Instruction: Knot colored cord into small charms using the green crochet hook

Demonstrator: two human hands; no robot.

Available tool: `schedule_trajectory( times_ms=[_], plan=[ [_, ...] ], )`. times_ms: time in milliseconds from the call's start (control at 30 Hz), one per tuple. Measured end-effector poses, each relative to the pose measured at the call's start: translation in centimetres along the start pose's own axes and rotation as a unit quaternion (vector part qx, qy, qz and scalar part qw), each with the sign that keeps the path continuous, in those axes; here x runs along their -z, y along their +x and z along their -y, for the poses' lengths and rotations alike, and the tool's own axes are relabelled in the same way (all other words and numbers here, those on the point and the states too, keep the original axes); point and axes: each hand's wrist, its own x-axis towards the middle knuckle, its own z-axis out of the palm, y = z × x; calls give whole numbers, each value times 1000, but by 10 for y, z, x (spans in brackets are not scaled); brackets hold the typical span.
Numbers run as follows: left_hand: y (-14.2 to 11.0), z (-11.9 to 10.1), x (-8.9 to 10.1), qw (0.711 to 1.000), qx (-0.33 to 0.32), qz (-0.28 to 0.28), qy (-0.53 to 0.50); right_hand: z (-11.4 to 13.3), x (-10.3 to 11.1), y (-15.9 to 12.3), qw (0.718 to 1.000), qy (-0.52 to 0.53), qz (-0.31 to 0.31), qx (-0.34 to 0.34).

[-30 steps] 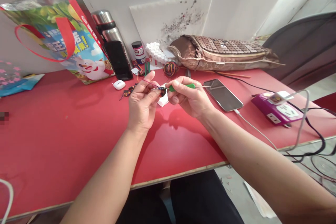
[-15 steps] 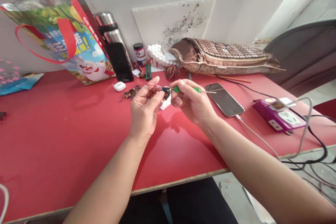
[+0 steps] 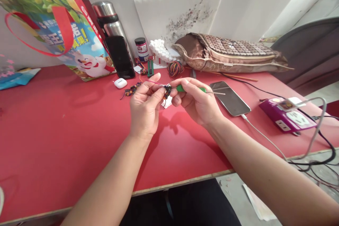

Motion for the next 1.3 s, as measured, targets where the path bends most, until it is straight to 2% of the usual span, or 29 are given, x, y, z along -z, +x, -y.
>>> schedule_trajectory(
  times_ms=[200, 567, 1300],
  plan=[
    [1, 0, -1, 999, 3, -13, -30, 0, 0, -1, 999, 32, 23, 2],
    [0, -7, -6, 997, 29, -49, -54, 0, -1, -2, 1000, -6, -4, -2],
    [1, -5, -5, 995, 36, -65, -60, 0, 0, -2, 1000, -17, -25, 6]
  ],
)
